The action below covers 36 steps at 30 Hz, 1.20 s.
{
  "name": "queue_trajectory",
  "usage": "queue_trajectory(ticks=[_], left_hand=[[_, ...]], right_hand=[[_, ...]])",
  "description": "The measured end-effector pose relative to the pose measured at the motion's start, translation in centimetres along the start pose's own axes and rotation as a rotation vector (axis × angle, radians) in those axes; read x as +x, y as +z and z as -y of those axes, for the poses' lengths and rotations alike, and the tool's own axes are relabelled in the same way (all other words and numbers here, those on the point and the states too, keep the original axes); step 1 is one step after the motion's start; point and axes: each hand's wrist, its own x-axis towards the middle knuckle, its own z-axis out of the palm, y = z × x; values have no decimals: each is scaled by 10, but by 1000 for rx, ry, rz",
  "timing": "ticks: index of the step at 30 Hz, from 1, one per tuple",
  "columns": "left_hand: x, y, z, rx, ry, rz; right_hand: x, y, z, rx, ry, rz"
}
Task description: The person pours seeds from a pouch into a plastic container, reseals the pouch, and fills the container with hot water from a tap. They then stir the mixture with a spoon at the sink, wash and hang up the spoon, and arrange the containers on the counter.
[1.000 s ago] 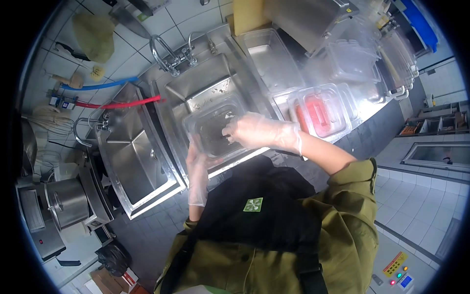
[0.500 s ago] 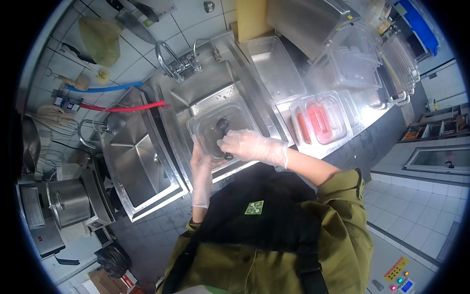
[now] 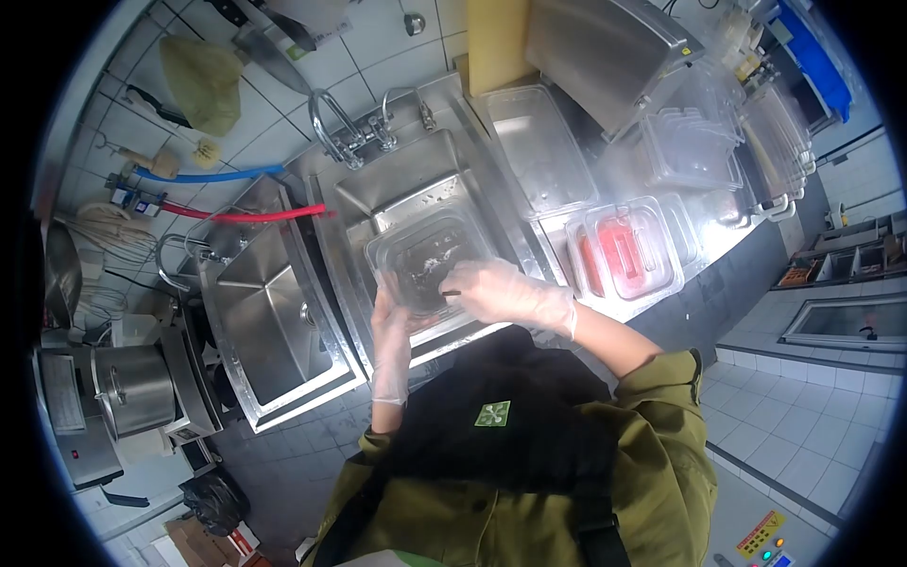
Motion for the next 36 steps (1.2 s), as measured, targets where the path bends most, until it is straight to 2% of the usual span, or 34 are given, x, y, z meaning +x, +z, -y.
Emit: queue_trajectory(ticks=[3, 6, 9, 13, 18, 21, 24, 29, 32, 33, 36], left_hand=[[3, 1, 1, 20, 15, 12], [1, 7, -7, -1, -66, 14], [-2, 18, -22, -7, -132, 24], [-3, 23, -30, -57, -183, 49], [-1, 18, -16, -4, -113, 66], [-4, 16, -18, -13, -131, 61], [-5, 18, -25, -10, -172, 49], [2, 6, -9, 24, -86, 46], [12, -4, -24, 38, -110, 105], [14, 1, -39, 42, -105, 117], [26, 4, -93, 74, -111, 214]], right_hand=[[1, -2, -12, -157, -78, 21], [7, 1, -16, -224, -131, 85], [10, 14, -21, -291, -141, -1], [13, 20, -12, -176, -62, -61], [8, 25, -7, 18, -45, -67], [9, 12, -8, -84, -110, 75], [7, 9, -17, -127, 24, 143], [9, -5, -20, -257, -67, -4], [19, -6, -19, -294, -117, -108], [24, -6, -22, -280, -197, -185], [44, -17, -18, -82, -118, -102]])
